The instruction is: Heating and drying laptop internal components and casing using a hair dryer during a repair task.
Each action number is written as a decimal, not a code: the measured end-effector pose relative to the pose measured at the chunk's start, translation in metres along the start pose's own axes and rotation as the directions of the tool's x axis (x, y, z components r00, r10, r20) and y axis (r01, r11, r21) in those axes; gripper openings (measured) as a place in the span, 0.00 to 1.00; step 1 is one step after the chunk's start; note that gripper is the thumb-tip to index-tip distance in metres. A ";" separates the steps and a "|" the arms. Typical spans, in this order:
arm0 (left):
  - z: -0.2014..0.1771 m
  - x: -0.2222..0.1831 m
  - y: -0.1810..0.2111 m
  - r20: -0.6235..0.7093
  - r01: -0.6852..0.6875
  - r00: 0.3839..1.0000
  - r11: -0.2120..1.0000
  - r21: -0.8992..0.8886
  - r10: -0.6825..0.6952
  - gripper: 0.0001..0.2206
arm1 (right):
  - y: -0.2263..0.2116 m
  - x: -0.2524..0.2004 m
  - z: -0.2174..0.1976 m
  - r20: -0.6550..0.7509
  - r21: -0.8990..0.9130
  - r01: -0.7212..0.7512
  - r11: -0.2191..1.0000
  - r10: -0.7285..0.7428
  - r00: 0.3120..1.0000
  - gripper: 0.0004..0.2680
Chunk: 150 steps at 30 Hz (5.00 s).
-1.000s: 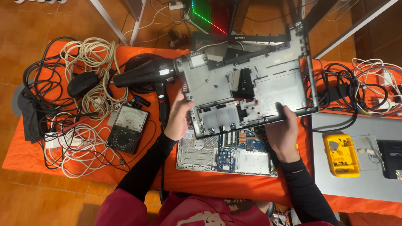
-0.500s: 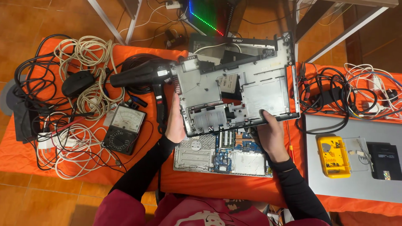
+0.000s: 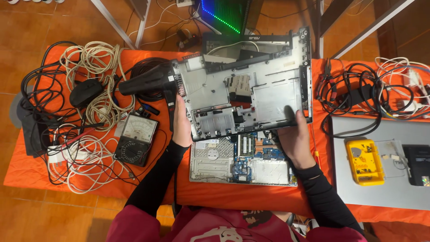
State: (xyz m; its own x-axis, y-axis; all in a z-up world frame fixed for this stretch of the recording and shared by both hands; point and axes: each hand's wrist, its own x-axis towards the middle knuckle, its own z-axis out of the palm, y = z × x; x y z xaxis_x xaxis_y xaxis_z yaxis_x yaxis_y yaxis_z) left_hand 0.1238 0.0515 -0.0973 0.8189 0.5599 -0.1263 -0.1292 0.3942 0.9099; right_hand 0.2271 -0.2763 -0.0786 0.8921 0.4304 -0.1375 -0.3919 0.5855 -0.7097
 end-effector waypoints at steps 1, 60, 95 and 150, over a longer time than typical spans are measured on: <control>-0.008 0.004 -0.007 0.000 0.000 1.000 1.000 0.004 0.000 0.33 | -0.005 -0.001 0.015 -0.001 0.004 -0.001 1.000 0.001 1.000 0.20; 0.008 -0.006 0.032 0.325 0.216 0.940 0.923 -0.320 -0.107 0.28 | -0.017 -0.002 0.035 -0.009 0.013 0.124 0.992 -0.124 0.992 0.18; -0.032 0.011 0.024 0.431 0.147 0.902 0.912 -0.383 0.036 0.26 | -0.018 -0.005 0.032 -0.012 -0.154 0.104 0.983 -0.107 0.994 0.15; -0.027 0.010 0.080 0.416 0.016 0.865 0.813 -0.582 0.281 0.34 | -0.064 0.002 -0.025 0.035 -0.114 0.238 0.965 -0.235 0.971 0.05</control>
State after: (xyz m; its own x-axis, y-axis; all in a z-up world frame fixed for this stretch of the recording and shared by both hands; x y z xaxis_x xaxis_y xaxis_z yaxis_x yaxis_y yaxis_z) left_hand 0.1066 0.1086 -0.0366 0.9047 0.2915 0.3106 -0.4172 0.7535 0.5081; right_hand 0.2602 -0.3303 -0.0509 0.9508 0.3044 0.0580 -0.1399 0.5887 -0.7962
